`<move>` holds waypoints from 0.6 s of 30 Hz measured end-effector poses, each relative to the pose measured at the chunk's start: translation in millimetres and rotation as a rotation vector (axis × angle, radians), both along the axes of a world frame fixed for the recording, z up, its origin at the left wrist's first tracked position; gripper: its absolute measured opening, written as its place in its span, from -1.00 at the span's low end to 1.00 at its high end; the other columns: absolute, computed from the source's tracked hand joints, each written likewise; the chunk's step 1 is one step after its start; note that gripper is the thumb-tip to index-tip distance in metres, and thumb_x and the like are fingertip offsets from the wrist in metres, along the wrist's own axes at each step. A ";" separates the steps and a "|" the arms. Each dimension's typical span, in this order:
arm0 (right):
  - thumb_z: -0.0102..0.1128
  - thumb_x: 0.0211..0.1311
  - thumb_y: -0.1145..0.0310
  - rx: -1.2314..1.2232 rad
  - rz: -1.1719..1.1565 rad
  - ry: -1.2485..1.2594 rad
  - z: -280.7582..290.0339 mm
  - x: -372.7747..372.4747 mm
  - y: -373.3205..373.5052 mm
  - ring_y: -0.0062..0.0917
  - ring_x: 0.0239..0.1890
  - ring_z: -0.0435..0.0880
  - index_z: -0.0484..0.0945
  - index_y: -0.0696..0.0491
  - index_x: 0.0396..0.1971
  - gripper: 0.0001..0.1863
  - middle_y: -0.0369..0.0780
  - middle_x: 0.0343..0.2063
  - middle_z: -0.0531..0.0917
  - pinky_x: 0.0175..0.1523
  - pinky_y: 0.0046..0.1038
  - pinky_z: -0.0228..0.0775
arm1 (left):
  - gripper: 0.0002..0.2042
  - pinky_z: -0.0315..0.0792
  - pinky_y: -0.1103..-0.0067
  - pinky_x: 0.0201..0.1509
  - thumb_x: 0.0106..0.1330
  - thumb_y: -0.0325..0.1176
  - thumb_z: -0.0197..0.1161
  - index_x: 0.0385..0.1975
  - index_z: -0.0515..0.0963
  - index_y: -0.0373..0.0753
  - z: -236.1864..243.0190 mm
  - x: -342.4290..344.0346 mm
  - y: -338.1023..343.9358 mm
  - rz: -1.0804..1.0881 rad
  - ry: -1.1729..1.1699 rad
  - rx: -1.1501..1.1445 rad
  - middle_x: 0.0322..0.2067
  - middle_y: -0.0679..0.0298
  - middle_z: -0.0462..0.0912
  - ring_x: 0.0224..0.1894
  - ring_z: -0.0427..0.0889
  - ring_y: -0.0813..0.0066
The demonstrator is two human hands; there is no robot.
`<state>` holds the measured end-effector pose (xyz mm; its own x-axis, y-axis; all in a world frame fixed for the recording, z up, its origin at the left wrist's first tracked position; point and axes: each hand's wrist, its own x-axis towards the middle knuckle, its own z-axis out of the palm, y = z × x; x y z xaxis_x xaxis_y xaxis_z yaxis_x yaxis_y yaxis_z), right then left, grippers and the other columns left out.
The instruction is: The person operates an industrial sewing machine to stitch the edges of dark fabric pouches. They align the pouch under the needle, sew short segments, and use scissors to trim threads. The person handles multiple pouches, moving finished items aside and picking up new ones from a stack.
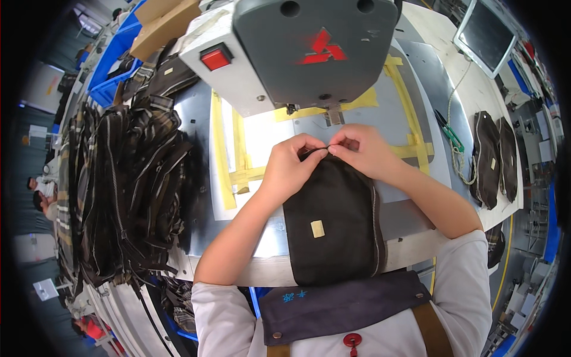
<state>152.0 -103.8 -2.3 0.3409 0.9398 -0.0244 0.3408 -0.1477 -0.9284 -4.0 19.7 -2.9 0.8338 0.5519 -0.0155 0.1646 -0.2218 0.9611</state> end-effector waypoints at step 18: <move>0.34 0.06 0.21 -0.018 -0.061 -0.291 4.8 9.7 -8.5 -0.40 -0.39 0.64 0.67 0.09 -0.36 -0.75 -0.19 -0.45 0.65 -0.25 -0.39 0.45 | -0.88 0.43 0.67 -0.23 0.23 -0.45 0.31 -0.32 0.58 -0.35 -1.3 6.8 -3.3 0.089 0.001 0.129 -0.44 0.34 0.63 -0.38 0.55 0.67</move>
